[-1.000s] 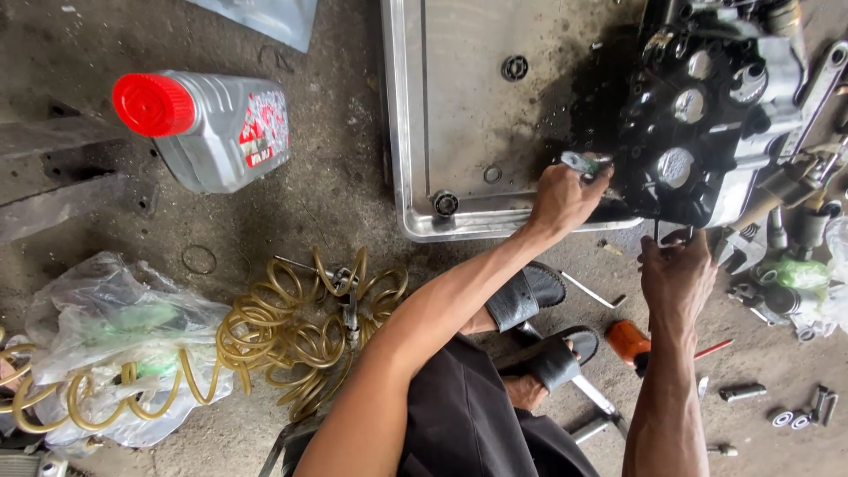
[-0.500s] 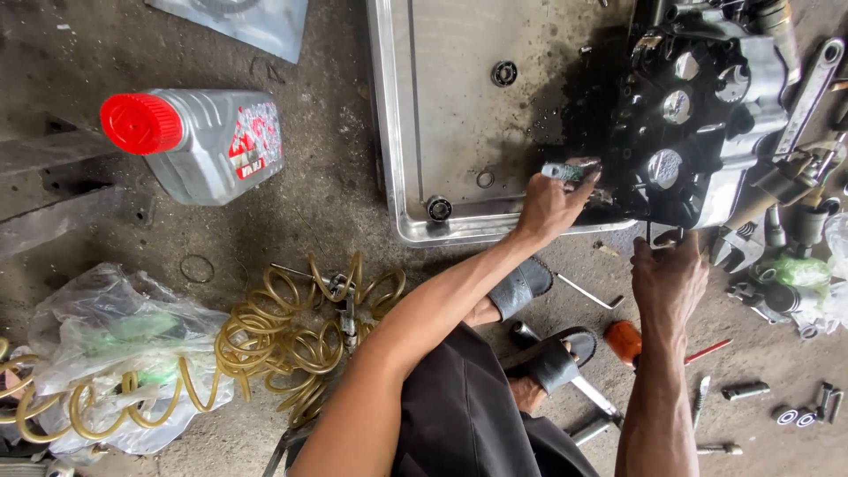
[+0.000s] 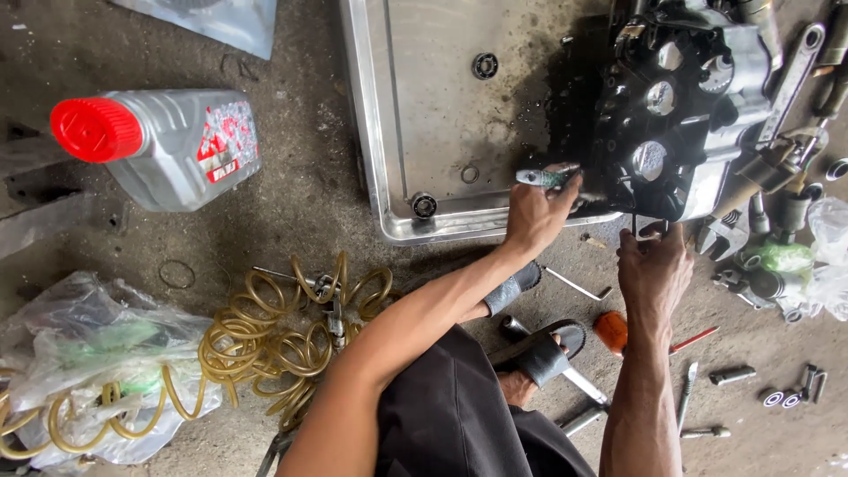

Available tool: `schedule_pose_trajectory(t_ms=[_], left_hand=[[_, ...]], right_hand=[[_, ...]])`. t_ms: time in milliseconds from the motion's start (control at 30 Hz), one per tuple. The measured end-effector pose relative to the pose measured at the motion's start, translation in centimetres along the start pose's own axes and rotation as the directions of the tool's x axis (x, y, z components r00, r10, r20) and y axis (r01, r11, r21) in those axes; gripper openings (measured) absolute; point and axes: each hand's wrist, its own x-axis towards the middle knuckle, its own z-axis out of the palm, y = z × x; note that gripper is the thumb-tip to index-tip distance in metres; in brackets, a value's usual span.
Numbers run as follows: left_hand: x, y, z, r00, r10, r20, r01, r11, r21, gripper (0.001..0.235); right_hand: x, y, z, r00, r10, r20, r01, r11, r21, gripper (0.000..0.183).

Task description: Cleaning and scraping the gasket surface of a motorcycle engine casing using a small hand tool

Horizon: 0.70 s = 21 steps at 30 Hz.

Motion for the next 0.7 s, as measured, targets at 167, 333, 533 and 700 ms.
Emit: schedule_pose_trajectory(t_ms=[167, 333, 533, 700], left_hand=[[1.5, -1.6, -0.8, 0.986, -0.144, -0.087, 0.139, 0.988, -0.070, 0.030], [1.5, -2.5, 0.4, 0.998, -0.058, -0.012, 0.058, 0.997, -0.053, 0.065], [1.7, -0.5, -1.0, 0.985, 0.168, -0.039, -0.168, 0.986, 0.019, 0.037], [2.1, -2.4, -1.1, 0.984, 0.171, -0.048, -0.161, 0.974, 0.160, 0.041]], right_hand=[[-0.3, -0.7, -0.5, 1.000, -0.015, 0.014, 0.014, 1.000, 0.027, 0.033], [-0.6, -0.8, -0.2, 0.997, 0.076, 0.028, -0.078, 0.993, 0.086, 0.038], [-0.4, -1.0, -0.4, 0.994, 0.101, 0.048, -0.106, 0.987, 0.117, 0.037], [-0.4, -0.8, -0.4, 0.998, 0.056, 0.031, -0.058, 0.995, 0.082, 0.031]])
